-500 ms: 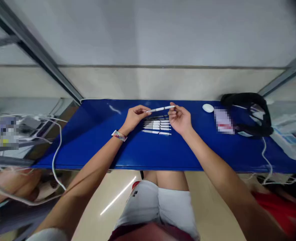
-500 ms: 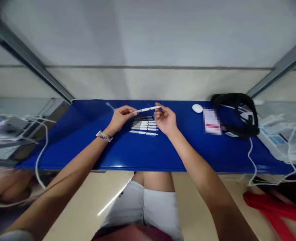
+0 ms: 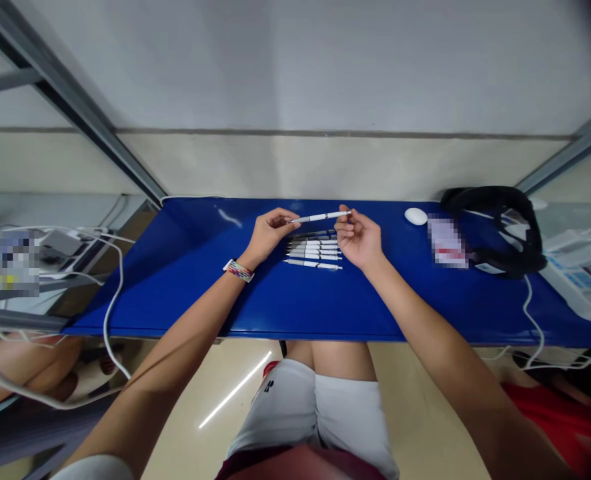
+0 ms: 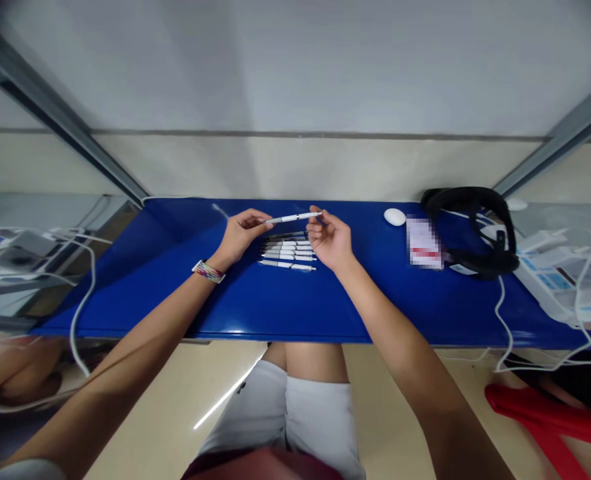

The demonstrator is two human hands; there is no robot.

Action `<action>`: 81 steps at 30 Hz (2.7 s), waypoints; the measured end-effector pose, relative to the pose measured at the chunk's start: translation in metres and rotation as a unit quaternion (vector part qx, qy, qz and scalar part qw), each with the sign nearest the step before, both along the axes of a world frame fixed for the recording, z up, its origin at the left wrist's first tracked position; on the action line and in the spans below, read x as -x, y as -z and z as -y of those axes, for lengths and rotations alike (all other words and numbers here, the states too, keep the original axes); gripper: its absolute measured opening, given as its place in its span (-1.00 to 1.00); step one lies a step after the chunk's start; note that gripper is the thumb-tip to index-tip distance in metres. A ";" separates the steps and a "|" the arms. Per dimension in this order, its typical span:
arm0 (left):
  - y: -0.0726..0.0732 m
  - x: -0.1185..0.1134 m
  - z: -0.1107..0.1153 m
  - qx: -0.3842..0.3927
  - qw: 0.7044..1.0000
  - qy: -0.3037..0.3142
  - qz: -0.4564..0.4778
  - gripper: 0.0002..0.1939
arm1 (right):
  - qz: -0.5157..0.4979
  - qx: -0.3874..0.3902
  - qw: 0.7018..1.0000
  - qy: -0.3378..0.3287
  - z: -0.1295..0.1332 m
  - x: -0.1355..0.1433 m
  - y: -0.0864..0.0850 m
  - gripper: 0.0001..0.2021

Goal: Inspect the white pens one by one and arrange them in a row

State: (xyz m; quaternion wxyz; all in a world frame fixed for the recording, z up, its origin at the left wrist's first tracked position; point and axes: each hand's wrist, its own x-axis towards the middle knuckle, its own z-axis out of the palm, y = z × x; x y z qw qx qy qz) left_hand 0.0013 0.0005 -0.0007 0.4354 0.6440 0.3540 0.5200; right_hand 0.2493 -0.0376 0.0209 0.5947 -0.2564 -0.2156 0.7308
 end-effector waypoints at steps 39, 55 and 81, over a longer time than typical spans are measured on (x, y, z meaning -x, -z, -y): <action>-0.005 -0.006 0.007 -0.004 1.000 0.010 -0.020 -0.73 | 0.041 -0.030 0.998 0.041 -0.004 0.002 0.008 -0.95; 0.007 0.002 -0.006 0.002 0.998 -0.037 -0.047 -0.72 | 0.457 -0.222 0.840 0.189 -0.026 -0.013 0.034 -0.83; 0.015 0.012 -0.013 -0.157 0.932 -0.030 -0.326 -0.81 | 0.739 -0.291 0.588 0.153 -0.020 -0.023 0.042 -0.82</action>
